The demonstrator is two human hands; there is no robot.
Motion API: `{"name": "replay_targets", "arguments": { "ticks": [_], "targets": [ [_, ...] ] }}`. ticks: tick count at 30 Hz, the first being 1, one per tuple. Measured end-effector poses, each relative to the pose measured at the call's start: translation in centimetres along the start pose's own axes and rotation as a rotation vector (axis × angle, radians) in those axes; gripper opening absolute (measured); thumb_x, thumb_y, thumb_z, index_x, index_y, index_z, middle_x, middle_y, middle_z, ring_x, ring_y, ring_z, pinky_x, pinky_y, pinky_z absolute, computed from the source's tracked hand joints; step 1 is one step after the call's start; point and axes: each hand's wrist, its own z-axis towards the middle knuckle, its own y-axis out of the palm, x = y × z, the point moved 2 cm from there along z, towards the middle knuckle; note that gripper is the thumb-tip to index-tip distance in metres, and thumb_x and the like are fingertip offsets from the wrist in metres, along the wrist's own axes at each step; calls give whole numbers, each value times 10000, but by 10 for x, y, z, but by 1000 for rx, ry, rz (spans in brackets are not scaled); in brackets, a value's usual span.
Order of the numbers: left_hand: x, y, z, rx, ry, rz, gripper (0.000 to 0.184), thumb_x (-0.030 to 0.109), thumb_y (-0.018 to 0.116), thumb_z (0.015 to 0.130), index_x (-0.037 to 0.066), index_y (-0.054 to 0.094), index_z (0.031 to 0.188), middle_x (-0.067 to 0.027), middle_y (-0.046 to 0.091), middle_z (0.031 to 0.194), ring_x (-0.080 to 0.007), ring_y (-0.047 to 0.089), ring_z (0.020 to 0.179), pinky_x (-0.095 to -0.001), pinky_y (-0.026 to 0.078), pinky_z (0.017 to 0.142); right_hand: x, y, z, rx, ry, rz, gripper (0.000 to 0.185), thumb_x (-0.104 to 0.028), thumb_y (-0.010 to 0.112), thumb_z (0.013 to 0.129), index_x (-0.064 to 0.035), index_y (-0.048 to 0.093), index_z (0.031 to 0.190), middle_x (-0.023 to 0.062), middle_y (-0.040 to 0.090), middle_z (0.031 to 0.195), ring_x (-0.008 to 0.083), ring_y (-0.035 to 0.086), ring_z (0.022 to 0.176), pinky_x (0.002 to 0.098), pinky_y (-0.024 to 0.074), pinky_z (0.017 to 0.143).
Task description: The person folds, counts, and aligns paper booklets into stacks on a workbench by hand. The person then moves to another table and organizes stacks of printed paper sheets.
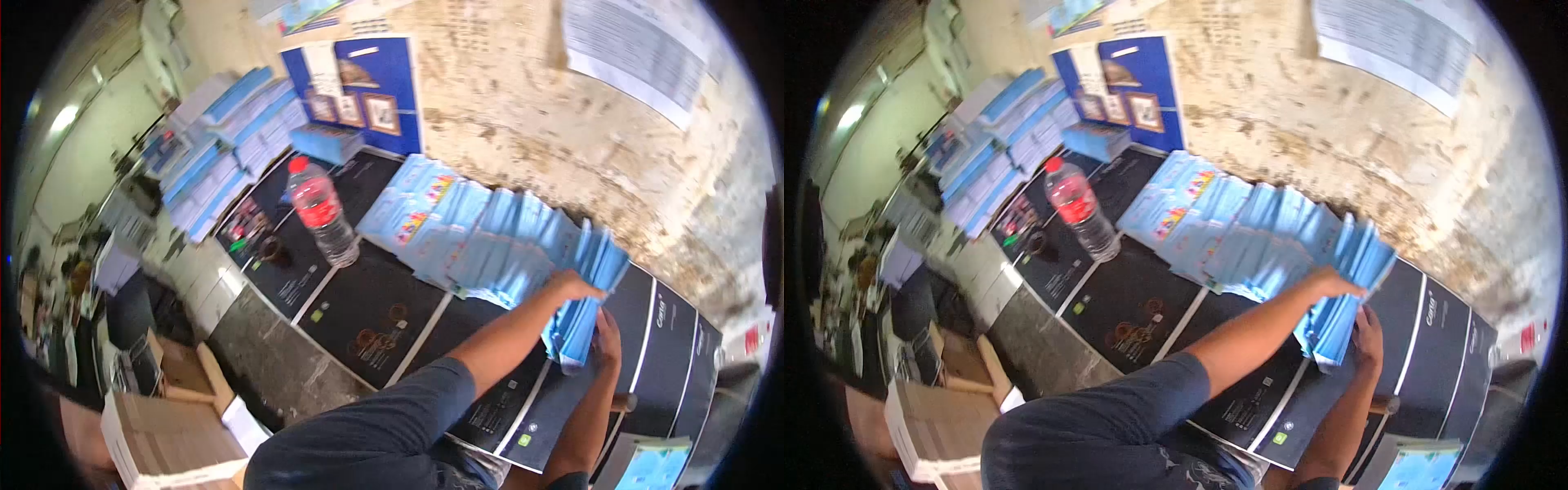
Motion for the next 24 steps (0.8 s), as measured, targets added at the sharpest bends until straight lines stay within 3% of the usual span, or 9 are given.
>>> {"name": "replay_targets", "arguments": {
  "ticks": [3,5,10,13,14,17,19,21,24],
  "targets": [
    [7,18,-13,311,-106,144,1240,583,932,499,-178,467,1360,-391,533,1350,-447,568,1260,-435,462,1068,1,13,-21,78,-18,91,591,-428,616,997,14,528,1380,113,642,1233,195,631,1092,347,508,949],
    [9,19,-21,279,-36,95,1252,563,940,496,-200,444,1356,-391,534,1347,-447,568,1257,-436,460,1070,-9,20,-34,78,-30,59,644,-431,630,997,53,480,1396,141,605,1273,227,616,1135,354,493,994],
    [-8,19,-36,158,97,44,1272,480,965,490,-236,382,1366,-385,541,1341,-461,555,1265,-435,442,1090,9,28,-43,110,-69,43,623,-427,646,993,68,509,1345,119,627,1197,187,621,1050,338,506,912],
    [-13,22,-60,381,129,147,1229,440,954,515,-224,384,1378,-371,556,1333,-461,546,1278,-439,445,1085,27,24,-46,144,-60,-44,585,-423,660,988,74,545,1275,88,651,1069,155,616,937,309,503,850],
    [-7,18,-79,306,82,136,1223,394,913,568,-241,290,1407,-387,536,1346,-446,567,1261,-439,438,1088,39,24,-48,189,-87,-65,577,-423,663,986,72,552,1260,91,650,1061,152,611,922,306,502,840],
    [-19,21,-105,183,74,84,1090,355,884,593,-221,364,1358,-376,554,1325,-440,585,1236,-457,450,1071,50,28,-75,212,-87,-123,556,-419,666,985,75,556,1218,104,630,1069,152,584,917,303,489,830],
    [-40,22,-120,196,68,131,1016,345,865,601,-204,408,1324,-362,603,1250,-426,626,1178,-450,500,1007,57,41,-98,353,-132,-493,535,-403,639,1001,68,522,1226,116,622,1084,189,591,960,323,481,877],
    [-66,25,-143,84,127,-55,974,343,851,612,-200,430,1303,-352,637,1188,-415,664,1113,-433,543,929,52,81,-140,371,-264,-474,492,-374,651,995,72,534,1163,138,595,1055,208,562,938,357,473,860],
    [-89,20,-194,93,61,-25,957,343,865,630,-185,433,1302,-360,628,1191,-425,644,1141,-423,513,954,73,104,-187,460,-377,-695,543,-349,697,940,88,524,1213,245,531,1157,353,549,1058,450,445,946]
  ]
}}
